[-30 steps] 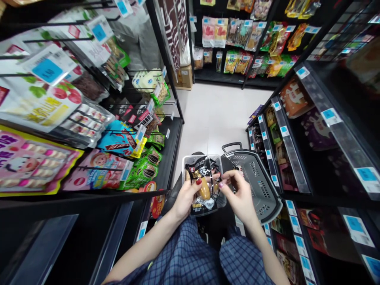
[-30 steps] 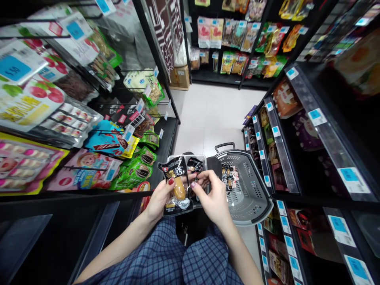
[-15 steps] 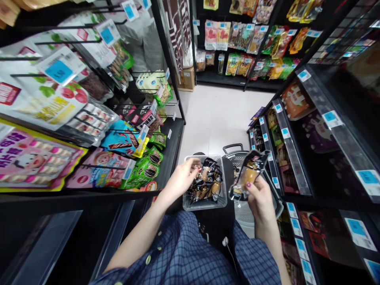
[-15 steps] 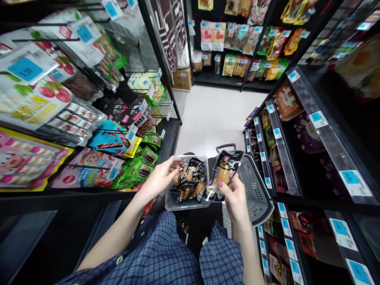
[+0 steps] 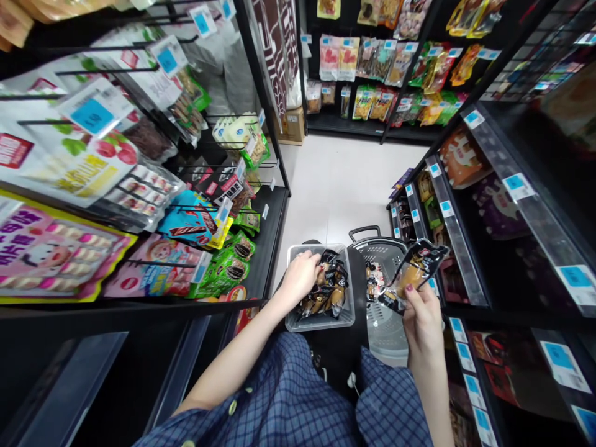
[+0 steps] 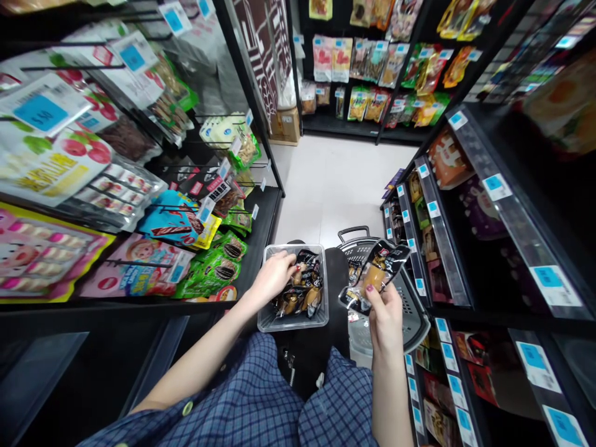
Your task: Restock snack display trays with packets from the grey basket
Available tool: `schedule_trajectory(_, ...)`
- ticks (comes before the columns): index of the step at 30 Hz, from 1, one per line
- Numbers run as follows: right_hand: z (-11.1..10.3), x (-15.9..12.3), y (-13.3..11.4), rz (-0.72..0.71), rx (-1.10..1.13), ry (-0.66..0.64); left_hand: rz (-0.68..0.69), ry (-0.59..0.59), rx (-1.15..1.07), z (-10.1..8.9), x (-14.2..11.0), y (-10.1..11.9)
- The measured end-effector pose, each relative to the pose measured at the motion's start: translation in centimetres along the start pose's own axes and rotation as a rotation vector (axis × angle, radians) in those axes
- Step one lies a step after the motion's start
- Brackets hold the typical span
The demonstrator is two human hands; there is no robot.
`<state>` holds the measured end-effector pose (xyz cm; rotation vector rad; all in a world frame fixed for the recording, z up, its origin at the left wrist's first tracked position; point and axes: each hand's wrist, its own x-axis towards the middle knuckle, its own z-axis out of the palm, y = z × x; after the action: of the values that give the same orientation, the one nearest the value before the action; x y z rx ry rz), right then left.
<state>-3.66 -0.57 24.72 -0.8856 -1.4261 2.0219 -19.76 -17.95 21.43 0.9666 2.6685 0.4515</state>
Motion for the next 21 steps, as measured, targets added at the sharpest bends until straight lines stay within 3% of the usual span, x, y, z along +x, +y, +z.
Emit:
schedule_trajectory(5,0.3,-0.1,0.2,0.007,0.000,-0.026,-0.052,0.358,-0.367,-2.3,-1.9,-0.2)
schedule_trajectory(8,0.8,-0.4,0.2,0.044,0.018,-0.068,-0.121,0.442,-0.771,-3.6,-2.6,-0.1)
schedule_trajectory(13,1.5,-0.8,0.8,0.069,0.033,-0.161,-0.214,0.373,-1.444,-4.6,-3.9,1.6)
schedule_trajectory(21,1.3,-0.8,1.5,0.096,0.029,-0.155,-0.248,0.184,-1.689,-4.6,-5.0,3.7)
